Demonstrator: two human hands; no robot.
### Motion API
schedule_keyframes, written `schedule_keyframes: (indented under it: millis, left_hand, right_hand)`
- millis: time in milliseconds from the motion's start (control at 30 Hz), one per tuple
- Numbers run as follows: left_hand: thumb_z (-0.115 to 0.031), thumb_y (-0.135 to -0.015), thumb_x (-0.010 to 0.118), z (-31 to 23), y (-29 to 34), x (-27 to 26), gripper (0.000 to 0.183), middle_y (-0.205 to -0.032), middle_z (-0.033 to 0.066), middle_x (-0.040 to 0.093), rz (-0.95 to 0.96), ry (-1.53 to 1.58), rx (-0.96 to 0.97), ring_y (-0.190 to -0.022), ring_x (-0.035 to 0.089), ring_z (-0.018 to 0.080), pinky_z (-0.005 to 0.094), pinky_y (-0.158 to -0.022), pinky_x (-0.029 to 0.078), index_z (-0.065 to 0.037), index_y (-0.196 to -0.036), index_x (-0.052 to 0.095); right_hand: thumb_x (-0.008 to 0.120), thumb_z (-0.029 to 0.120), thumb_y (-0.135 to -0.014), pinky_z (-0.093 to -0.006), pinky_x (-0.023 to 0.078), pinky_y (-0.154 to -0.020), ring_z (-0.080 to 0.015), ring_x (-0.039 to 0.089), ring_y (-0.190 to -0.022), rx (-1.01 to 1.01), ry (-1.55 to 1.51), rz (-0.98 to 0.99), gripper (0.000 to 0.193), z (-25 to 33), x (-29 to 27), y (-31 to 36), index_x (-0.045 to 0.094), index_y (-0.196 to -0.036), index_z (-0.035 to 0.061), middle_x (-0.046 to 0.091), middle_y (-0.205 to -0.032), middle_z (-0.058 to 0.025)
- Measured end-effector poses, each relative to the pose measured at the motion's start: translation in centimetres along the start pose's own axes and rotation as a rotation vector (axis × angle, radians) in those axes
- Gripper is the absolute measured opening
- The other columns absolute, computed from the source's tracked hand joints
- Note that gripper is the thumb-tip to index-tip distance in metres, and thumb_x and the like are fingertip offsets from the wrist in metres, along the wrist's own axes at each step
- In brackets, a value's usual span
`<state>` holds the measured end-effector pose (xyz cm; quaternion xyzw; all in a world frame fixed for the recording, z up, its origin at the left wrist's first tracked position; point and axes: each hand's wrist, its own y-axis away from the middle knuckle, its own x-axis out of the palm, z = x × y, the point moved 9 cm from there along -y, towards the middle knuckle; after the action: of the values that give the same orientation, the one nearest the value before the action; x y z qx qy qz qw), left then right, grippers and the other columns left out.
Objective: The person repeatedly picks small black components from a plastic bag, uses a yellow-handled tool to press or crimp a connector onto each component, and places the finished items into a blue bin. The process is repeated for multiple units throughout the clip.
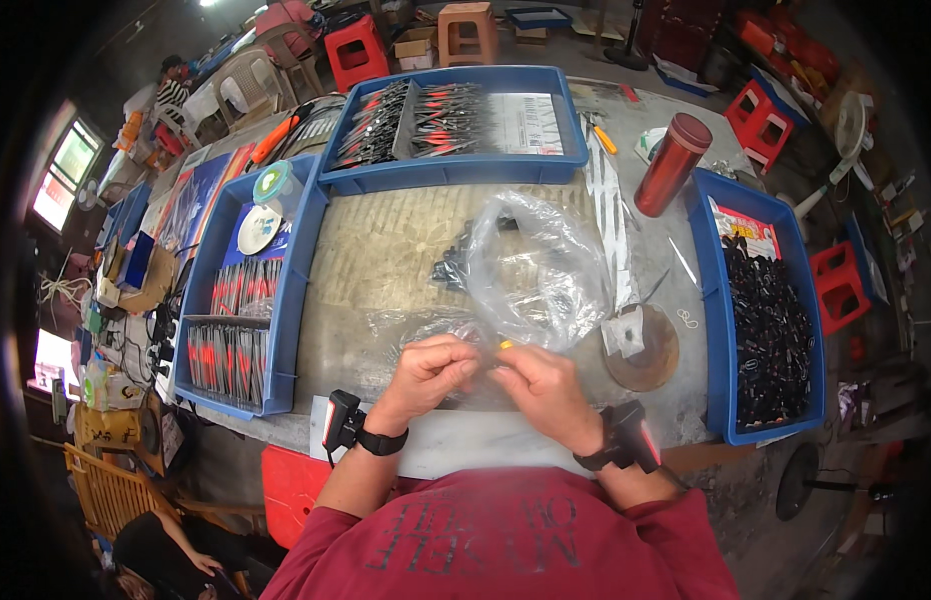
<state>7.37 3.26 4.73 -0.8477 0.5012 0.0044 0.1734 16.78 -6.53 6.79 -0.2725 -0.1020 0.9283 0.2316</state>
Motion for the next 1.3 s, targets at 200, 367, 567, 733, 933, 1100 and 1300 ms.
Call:
schedule_keyframes:
  millis: [200, 367, 567, 733, 933, 1100, 1300]
  left_hand:
    - [0.001, -0.081, 0.061, -1.3, -0.3, 0.1, 0.004, -0.075, 0.0063, 0.058, -0.044, -0.066, 0.158, -0.058, 0.058, 0.0106, 0.0225, -0.049, 0.044, 0.003, -0.084, 0.061]
    - [0.000, -0.083, 0.060, 0.1, 0.1, 0.1, 0.006, -0.080, 0.0076, 0.059, -0.072, 0.021, -0.009, -0.058, 0.059, 0.0106, 0.0219, -0.049, 0.046, 0.004, -0.087, 0.061]
    - [-0.001, -0.086, 0.056, 0.7, 0.1, -0.4, 0.010, -0.083, 0.0068, 0.059, -0.067, 0.134, -0.078, -0.061, 0.060, 0.0109, 0.0217, -0.053, 0.048, 0.004, -0.092, 0.063]
    - [-0.001, -0.086, 0.056, 0.3, 0.1, -0.2, 0.011, -0.083, 0.0070, 0.059, -0.071, 0.078, -0.045, -0.062, 0.060, 0.0105, 0.0212, -0.053, 0.048, 0.004, -0.093, 0.063]
    - [-0.003, -0.086, 0.058, 0.4, 0.0, -0.1, 0.012, -0.083, 0.0065, 0.059, -0.053, 0.065, -0.059, -0.063, 0.059, 0.0094, 0.0209, -0.053, 0.048, 0.004, -0.094, 0.063]
    - [-0.004, -0.086, 0.059, 0.8, 0.1, 0.0, 0.012, -0.083, 0.0059, 0.058, -0.019, 0.048, -0.100, -0.063, 0.058, 0.0091, 0.0207, -0.053, 0.048, 0.004, -0.094, 0.063]
    - [-0.004, -0.084, 0.060, 1.2, 0.1, 0.1, 0.011, -0.080, 0.0059, 0.057, -0.036, 0.090, -0.115, -0.060, 0.058, 0.0098, 0.0214, -0.051, 0.047, 0.003, -0.092, 0.063]
  right_hand:
    - [0.066, 0.007, -0.076, -0.0340, 0.046, -0.059, -0.0311, 0.059, -0.068, -0.079, 0.077, 0.014, 0.017, 1.0, 0.4, -0.1, 0.060, -0.088, -0.0028, 0.060, -0.079, -0.0168]
    - [0.066, 0.007, -0.076, -0.0311, 0.046, -0.058, -0.0261, 0.059, -0.064, 0.020, -0.055, -0.022, 0.018, 0.0, 0.4, -0.3, 0.061, -0.091, -0.0019, 0.061, -0.079, -0.0154]
    - [0.063, 0.011, -0.083, -0.0218, 0.044, -0.056, -0.0082, 0.053, -0.061, 0.238, -0.305, 0.024, 0.019, -2.8, 1.3, 0.3, 0.062, -0.098, -0.0005, 0.061, -0.077, -0.0038]
    - [0.058, 0.012, -0.088, -0.0182, 0.041, -0.054, -0.0028, 0.049, -0.062, 0.402, -0.561, 0.100, 0.021, -4.5, 2.8, 1.0, 0.059, -0.105, -0.0002, 0.057, -0.075, 0.0027]
    - [0.059, 0.010, -0.087, -0.0179, 0.039, -0.053, -0.0018, 0.047, -0.061, 0.386, -0.538, 0.067, 0.020, -4.4, 2.4, 1.1, 0.059, -0.104, -0.0007, 0.056, -0.071, 0.0031]
    - [0.062, 0.008, -0.085, -0.0173, 0.040, -0.055, -0.0016, 0.048, -0.065, 0.333, -0.538, 0.055, 0.022, -4.0, 2.2, 1.1, 0.058, -0.105, -0.0008, 0.056, -0.076, 0.0031]
    - [0.063, 0.007, -0.084, -0.0171, 0.042, -0.059, -0.0019, 0.049, -0.069, 0.334, -0.534, 0.045, 0.024, -4.2, 2.1, 1.2, 0.058, -0.106, -0.0009, 0.057, -0.080, 0.0024]
